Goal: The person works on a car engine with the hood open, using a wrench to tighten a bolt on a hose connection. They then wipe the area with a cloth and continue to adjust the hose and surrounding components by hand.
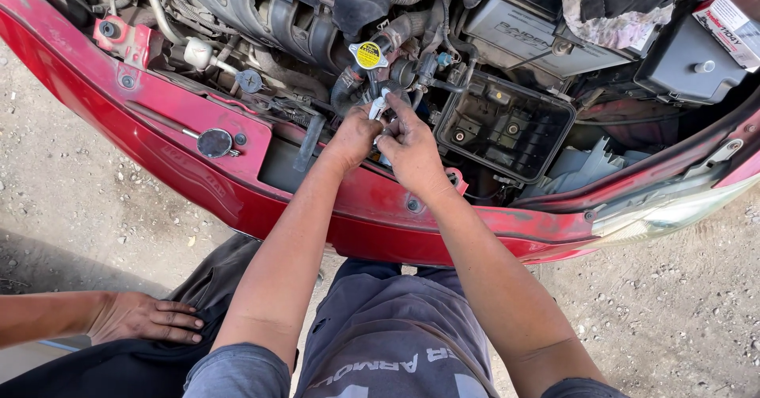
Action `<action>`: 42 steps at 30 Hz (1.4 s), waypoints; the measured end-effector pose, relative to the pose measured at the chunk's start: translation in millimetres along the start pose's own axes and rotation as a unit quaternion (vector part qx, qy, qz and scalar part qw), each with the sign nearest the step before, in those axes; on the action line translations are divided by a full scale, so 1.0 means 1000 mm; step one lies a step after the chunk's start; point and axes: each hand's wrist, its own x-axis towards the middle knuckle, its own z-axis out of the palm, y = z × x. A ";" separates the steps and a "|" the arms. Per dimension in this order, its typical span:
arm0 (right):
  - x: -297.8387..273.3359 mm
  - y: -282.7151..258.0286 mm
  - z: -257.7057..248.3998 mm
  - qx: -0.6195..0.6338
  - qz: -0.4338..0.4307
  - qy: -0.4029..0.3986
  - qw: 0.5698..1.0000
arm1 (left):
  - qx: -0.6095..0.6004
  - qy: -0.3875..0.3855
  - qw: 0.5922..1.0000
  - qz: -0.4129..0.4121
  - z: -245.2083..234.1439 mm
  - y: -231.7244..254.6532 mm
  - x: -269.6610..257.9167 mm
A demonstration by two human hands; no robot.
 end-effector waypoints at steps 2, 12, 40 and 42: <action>0.000 0.002 0.000 -0.010 0.000 0.001 1.000 | 0.004 -0.003 1.000 0.003 -0.001 -0.001 0.000; -0.003 -0.011 -0.003 -0.088 -0.021 0.018 0.996 | 0.023 -0.006 1.000 0.004 -0.006 -0.039 0.012; -0.028 0.005 0.036 0.574 0.123 0.113 0.801 | -0.184 -0.016 0.979 -0.083 0.003 0.001 -0.003; -0.022 0.009 0.037 0.601 0.118 0.110 0.782 | -0.157 -0.009 0.984 -0.081 -0.002 -0.012 -0.002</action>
